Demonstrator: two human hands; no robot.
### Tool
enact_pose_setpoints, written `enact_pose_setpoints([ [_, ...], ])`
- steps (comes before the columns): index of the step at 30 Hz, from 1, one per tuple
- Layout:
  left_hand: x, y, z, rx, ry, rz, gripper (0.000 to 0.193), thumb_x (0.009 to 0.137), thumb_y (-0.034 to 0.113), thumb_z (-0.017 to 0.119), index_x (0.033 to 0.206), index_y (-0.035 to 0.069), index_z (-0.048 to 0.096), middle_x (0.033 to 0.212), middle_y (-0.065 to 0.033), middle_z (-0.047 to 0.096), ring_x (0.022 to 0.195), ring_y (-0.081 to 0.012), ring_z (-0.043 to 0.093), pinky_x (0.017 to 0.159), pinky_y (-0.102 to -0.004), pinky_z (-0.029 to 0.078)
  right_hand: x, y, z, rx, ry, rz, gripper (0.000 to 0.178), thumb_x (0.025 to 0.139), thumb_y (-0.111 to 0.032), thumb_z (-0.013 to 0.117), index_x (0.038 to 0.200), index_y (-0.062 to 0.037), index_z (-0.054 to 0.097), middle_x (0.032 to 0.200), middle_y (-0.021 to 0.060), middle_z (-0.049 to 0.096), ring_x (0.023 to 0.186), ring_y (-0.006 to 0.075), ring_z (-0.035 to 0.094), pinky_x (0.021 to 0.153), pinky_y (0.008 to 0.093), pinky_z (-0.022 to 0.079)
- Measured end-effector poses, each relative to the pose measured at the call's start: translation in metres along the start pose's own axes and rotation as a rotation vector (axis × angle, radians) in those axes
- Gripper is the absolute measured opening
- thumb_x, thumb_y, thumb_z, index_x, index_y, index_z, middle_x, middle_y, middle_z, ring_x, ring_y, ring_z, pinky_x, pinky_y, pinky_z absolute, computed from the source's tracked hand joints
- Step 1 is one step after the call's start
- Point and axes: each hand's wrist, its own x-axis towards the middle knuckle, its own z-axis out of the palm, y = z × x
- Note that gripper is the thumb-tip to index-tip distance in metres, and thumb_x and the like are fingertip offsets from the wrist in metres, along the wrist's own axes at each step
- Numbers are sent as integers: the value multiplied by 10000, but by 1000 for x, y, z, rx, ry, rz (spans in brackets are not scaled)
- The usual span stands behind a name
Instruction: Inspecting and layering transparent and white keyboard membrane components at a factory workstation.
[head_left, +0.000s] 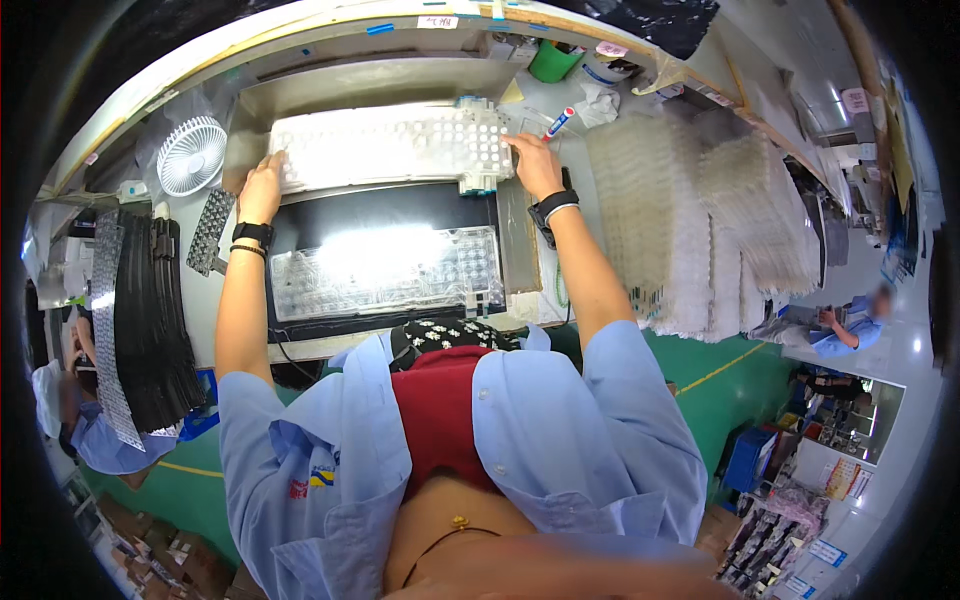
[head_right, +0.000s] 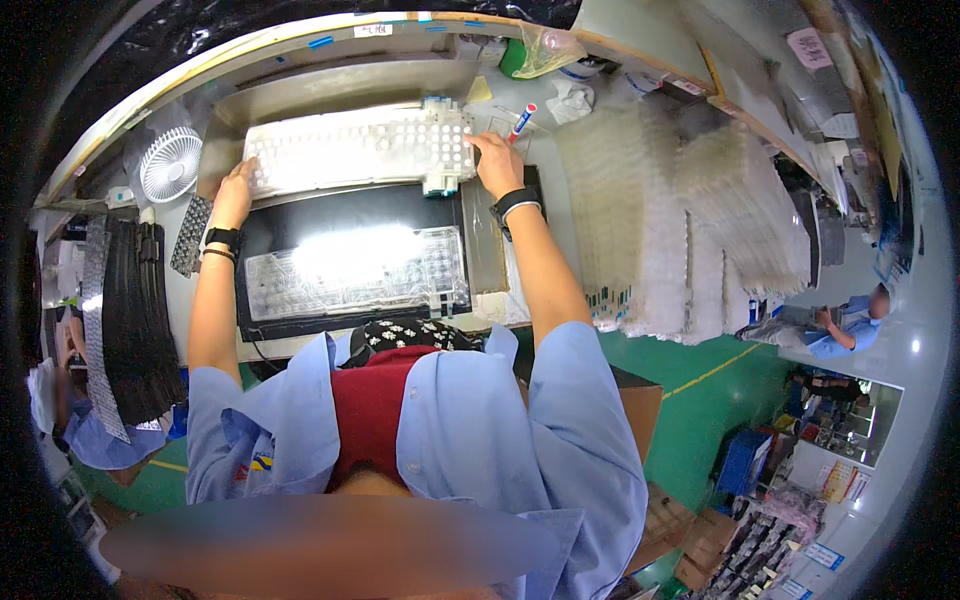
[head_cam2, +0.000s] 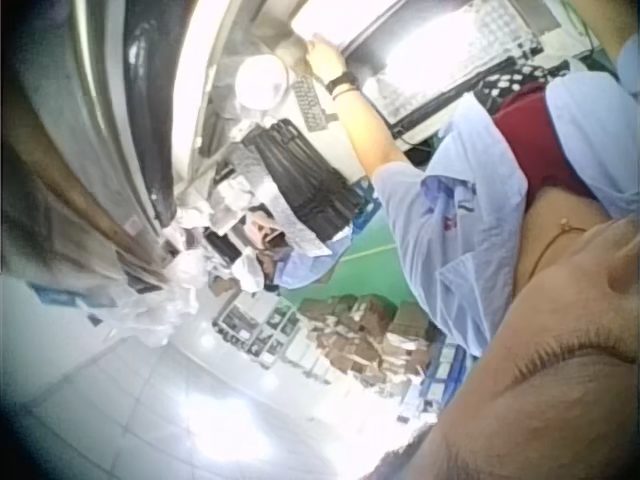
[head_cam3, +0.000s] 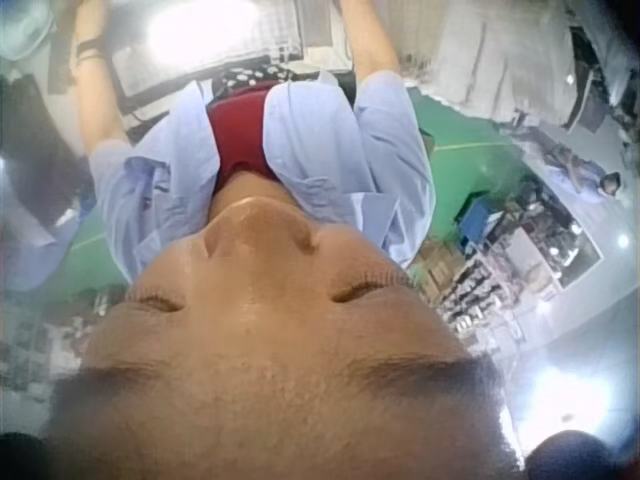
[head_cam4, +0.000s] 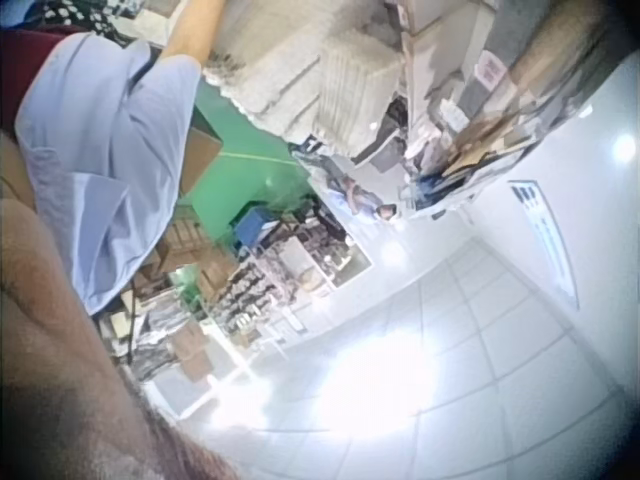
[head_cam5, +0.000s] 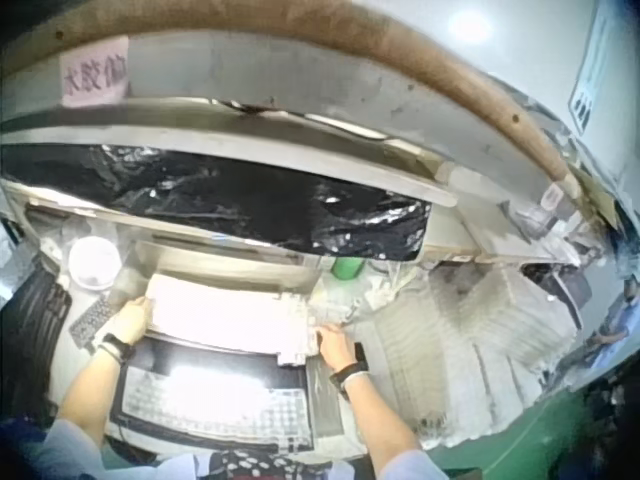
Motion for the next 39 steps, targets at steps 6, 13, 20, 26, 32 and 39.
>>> enact_pose_setpoints([
  [6, 6, -4, -4, -142, 38, -61, 345, 796, -18, 362, 1116, 39, 477, 1080, -219, 540, 990, -379, 516, 837, -415, 424, 10, 4, -1, 128, -27, -81, 402, 723, 57, 458, 1058, -119, 594, 1023, 142, 569, 950, 316, 542, 821, 367, 440],
  [13, -91, 15, -21, -342, 157, -315, 350, 821, 108, 505, 1154, 4, 480, 1024, -229, 571, 975, -354, 544, 830, -403, 430, -74, -31, -27, 241, -238, 314, 368, 811, -153, 537, 1162, -50, 502, 961, 179, 581, 936, 334, 541, 790, 379, 440],
  [20, -184, 25, 3, -225, -226, -562, 527, 759, 278, 625, 1137, -62, 487, 971, -248, 573, 894, -387, 548, 812, -407, 435, -159, -76, -3, 112, -446, 332, 477, 821, -207, 531, 1214, 37, 418, 1039, 228, 527, 912, 379, 537, 795, 407, 437],
  [26, -188, 35, 0, -255, 116, -494, 300, 801, 214, 591, 999, -4, 537, 920, -193, 595, 869, -334, 564, 757, -383, 440, -165, -87, -7, -109, -248, 177, 429, 821, -173, 510, 1206, 2, 441, 1111, 189, 528, 947, 334, 540, 798, 392, 443],
  [32, -193, 21, 3, -631, 178, -550, 163, 826, 114, 567, 922, -4, 509, 774, -112, 601, 684, -183, 567, 621, -286, 437, -163, -101, -13, 236, -215, 402, 392, 801, -138, 551, 1173, -36, 483, 871, 158, 632, 743, 264, 619, 658, 344, 481],
  [39, -186, 20, -34, -1186, 230, -654, 118, 846, 121, 562, 927, 36, 551, 733, 21, 566, 592, -21, 454, 534, -156, 363, -145, -66, -41, 857, -195, 579, 373, 782, -29, 612, 1133, 41, 507, 804, 70, 641, 663, 63, 541, 560, 188, 421],
])
